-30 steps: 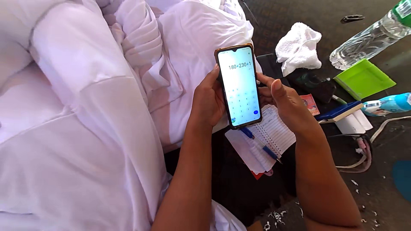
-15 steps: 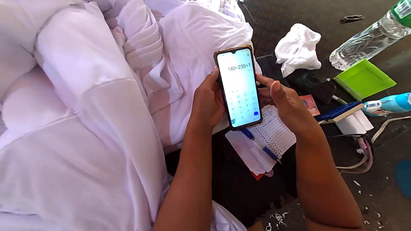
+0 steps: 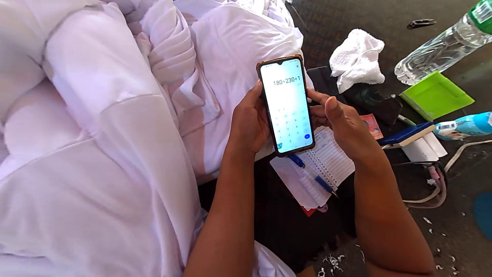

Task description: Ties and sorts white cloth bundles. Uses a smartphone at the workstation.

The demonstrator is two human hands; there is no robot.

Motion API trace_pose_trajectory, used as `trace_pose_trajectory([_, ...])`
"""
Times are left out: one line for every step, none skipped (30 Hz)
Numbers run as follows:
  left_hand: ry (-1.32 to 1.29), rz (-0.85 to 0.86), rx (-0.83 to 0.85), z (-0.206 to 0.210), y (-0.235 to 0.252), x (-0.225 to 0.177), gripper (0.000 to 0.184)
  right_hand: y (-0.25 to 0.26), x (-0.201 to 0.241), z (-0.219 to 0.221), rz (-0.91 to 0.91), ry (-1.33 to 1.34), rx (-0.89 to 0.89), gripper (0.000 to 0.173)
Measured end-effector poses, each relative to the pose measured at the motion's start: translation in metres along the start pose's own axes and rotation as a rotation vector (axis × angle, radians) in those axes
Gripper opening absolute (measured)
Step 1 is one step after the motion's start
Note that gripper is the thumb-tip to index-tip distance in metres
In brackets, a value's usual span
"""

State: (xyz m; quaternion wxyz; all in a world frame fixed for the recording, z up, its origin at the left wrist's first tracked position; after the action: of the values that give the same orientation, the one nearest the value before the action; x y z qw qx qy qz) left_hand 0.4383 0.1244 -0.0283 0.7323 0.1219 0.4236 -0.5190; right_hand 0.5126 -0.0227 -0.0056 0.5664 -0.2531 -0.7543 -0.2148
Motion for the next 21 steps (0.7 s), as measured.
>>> trace_pose_trajectory([0.0,-0.002,0.0,-0.0002,0.0,0.0001,0.045,0.0001,0.0001,0.0001,-0.002,0.001,0.0,0.072])
trace_pose_trajectory([0.0,-0.005,0.0,-0.0005,0.0002,0.0004,0.045,0.0003,-0.0001,0.0001,0.0,0.001,0.002,0.071])
trace_pose_trajectory([0.0,-0.007,0.0,-0.0007,0.0004,0.0006,0.045,0.0005,-0.0004,-0.0001,-0.001,-0.005,0.002,0.071])
trace_pose_trajectory([0.0,-0.009,0.001,-0.0006,0.0003,0.0006,0.045,0.0005,-0.0007,-0.0003,-0.006,-0.014,0.001,0.07])
trace_pose_trajectory([0.0,-0.011,0.0,-0.0007,0.0003,0.0007,0.045,0.0004,-0.0009,-0.0005,-0.01,-0.022,-0.001,0.069])
trace_pose_trajectory([0.003,-0.012,-0.001,-0.0008,0.0002,0.0009,0.045,0.0002,-0.0011,-0.0005,-0.009,-0.025,-0.001,0.069])
trace_pose_trajectory([0.002,-0.011,0.0,-0.0008,0.0002,0.001,0.045,0.0,-0.001,-0.0004,-0.008,-0.023,-0.001,0.069])
trace_pose_trajectory([0.0,-0.007,0.002,-0.0007,0.0003,0.001,0.046,0.0001,-0.0009,-0.0004,-0.007,-0.02,-0.002,0.069])
trace_pose_trajectory([0.0,-0.004,0.007,-0.0007,0.0005,0.0011,0.046,0.0002,-0.0006,-0.0004,-0.006,-0.014,-0.002,0.069])
trace_pose_trajectory([0.0,-0.003,0.011,-0.0006,0.0005,0.001,0.046,0.0002,-0.0003,-0.0004,-0.005,-0.013,-0.005,0.07])
trace_pose_trajectory([0.002,-0.003,0.009,-0.0003,0.0003,0.0009,0.046,0.0002,-0.0002,-0.0004,-0.005,-0.013,-0.008,0.071])
trace_pose_trajectory([0.005,-0.003,0.005,-0.0001,0.0002,0.0007,0.046,0.0002,-0.0002,-0.0004,-0.006,-0.01,-0.011,0.07])
trace_pose_trajectory([0.006,-0.002,0.002,-0.0001,0.0001,0.0006,0.046,0.0002,-0.0001,-0.0004,-0.006,-0.005,-0.006,0.07])
trace_pose_trajectory([0.006,0.0,0.002,-0.0001,0.0001,0.0005,0.046,0.0003,-0.0002,-0.0003,-0.006,0.0,-0.006,0.07])
trace_pose_trajectory([0.004,0.002,0.002,0.0,0.0001,0.0003,0.046,0.0004,-0.0002,-0.0004,-0.009,-0.001,-0.009,0.069])
trace_pose_trajectory([0.003,0.004,0.004,0.0001,0.0,0.0002,0.045,0.0004,-0.0001,-0.0003,-0.012,-0.011,-0.008,0.069])
trace_pose_trajectory([0.002,0.005,0.001,0.0001,-0.0001,0.0,0.045,0.0003,-0.0002,-0.0003,-0.011,-0.014,-0.006,0.069])
trace_pose_trajectory([0.0,0.004,-0.004,-0.0001,-0.0001,0.0,0.045,0.0003,-0.0003,-0.0004,-0.01,-0.017,-0.009,0.069])
trace_pose_trajectory([-0.001,0.003,-0.008,-0.0003,-0.0001,0.0,0.044,0.0003,-0.0001,-0.0005,-0.011,-0.025,-0.008,0.068])
trace_pose_trajectory([-0.002,0.001,-0.013,-0.0003,-0.0002,-0.0001,0.044,0.0004,-0.0001,-0.0006,-0.015,-0.03,-0.012,0.068])
trace_pose_trajectory([-0.005,0.0,-0.017,-0.0004,-0.0003,-0.0002,0.044,0.0004,-0.0004,-0.0007,-0.016,-0.032,-0.012,0.067])
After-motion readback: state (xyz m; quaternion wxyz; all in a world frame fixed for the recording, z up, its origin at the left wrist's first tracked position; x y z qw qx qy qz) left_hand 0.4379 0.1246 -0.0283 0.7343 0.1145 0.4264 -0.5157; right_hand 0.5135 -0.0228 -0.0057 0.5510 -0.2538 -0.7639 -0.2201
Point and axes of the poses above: each hand's wrist, its own y-axis towards the middle knuckle, its own z-axis out of the palm, x = y × z, the point moved 7 cm from there along y, towards the middle knuckle, and after that the axes turned 3 degrees about y, right-handed, at the moved point
